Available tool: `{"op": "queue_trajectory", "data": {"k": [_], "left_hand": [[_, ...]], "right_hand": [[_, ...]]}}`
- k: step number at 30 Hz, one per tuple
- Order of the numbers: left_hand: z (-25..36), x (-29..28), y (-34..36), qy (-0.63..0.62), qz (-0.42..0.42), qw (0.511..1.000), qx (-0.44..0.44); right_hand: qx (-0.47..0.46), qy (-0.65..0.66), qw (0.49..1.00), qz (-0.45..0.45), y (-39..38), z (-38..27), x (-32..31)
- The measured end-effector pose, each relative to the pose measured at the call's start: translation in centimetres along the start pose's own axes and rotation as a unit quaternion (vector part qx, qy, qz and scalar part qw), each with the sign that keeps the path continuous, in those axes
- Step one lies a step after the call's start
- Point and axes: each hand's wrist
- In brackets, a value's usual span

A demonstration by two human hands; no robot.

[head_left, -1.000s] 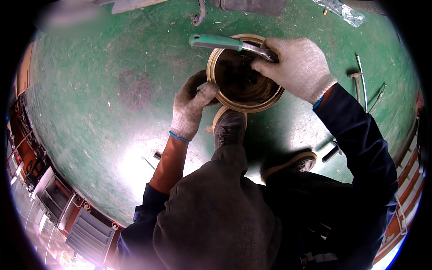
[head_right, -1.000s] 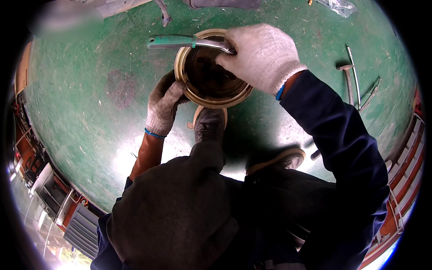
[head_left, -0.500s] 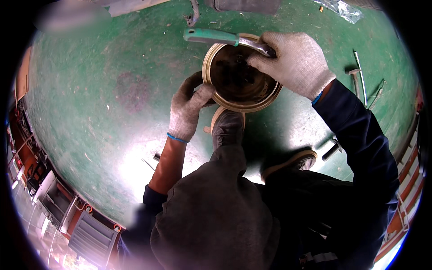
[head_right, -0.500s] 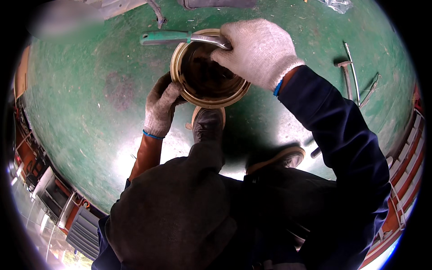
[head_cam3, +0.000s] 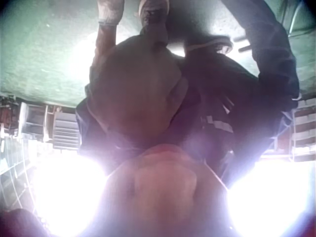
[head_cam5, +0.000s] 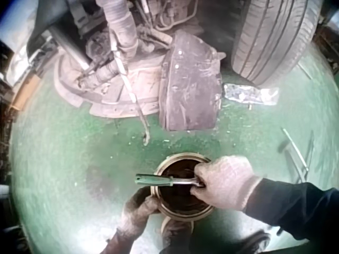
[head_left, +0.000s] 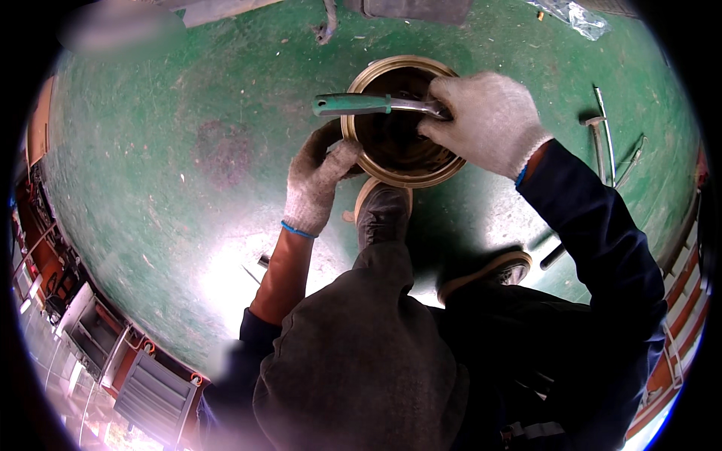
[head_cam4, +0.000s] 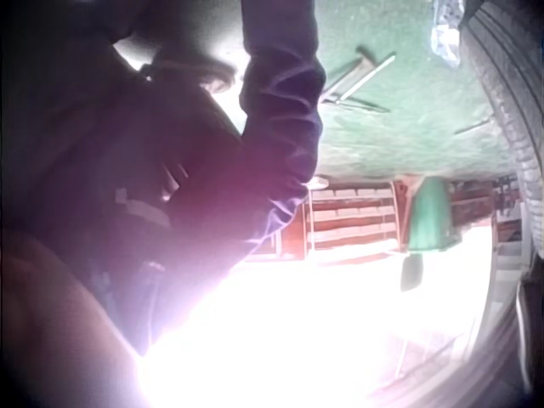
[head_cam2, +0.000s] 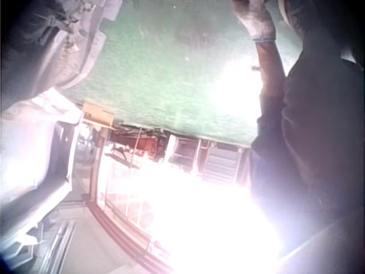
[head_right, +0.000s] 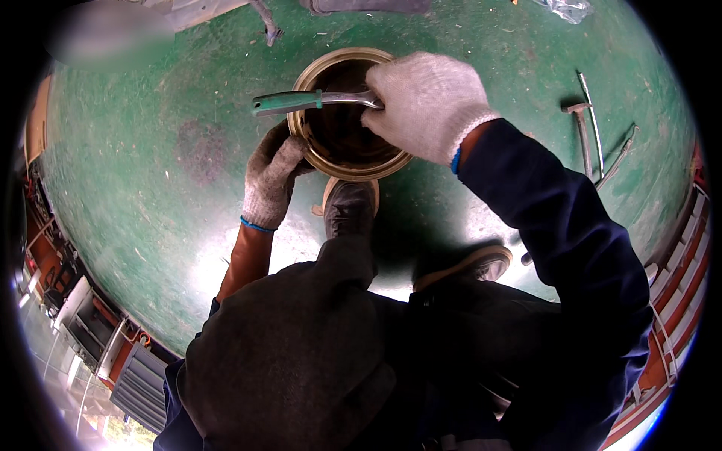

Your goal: The person works on the front bumper of a white car, using a hammer to tap a plastic trim piece into place. They then retrieve a container of small metal fasteners, select several, and use a screwdriver to install them into the bumper trim.

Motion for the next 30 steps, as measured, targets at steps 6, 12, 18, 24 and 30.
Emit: {"op": "queue_trajectory", "data": {"k": [6,12,18,24,30], "left_hand": [[-0.2,-0.1,0.1,0.000,-0.004,1.000,-0.001],[0.0,0.0,0.1,-0.006,-0.006,1.000,-0.005],[-0.5,-0.3,0.2,-0.004,-0.002,1.000,-0.014],[-0.2,0.1,0.1,0.007,-0.010,1.000,0.005],[-0.1,0.1,0.1,0.007,-0.009,1.000,0.004]], "right_hand": [[-0.017,0.008,0.996,0.085,-0.1,1.3,-1.0],[-0.025,0.067,0.988,0.134,0.4,1.6,-0.5],[-0.092,0.019,0.992,0.079,-0.6,0.9,1.9],[-0.055,0.023,0.989,0.137,-1.0,2.7,-2.3],[-0.070,0.184,0.967,0.163,-1.2,3.8,-4.6]]}}
Point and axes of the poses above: each hand's wrist, its own y-axis towards the middle knuckle, its own x-axis out of the palm, z = x × y, and after that the axes turned 4 degrees about z, right-handed
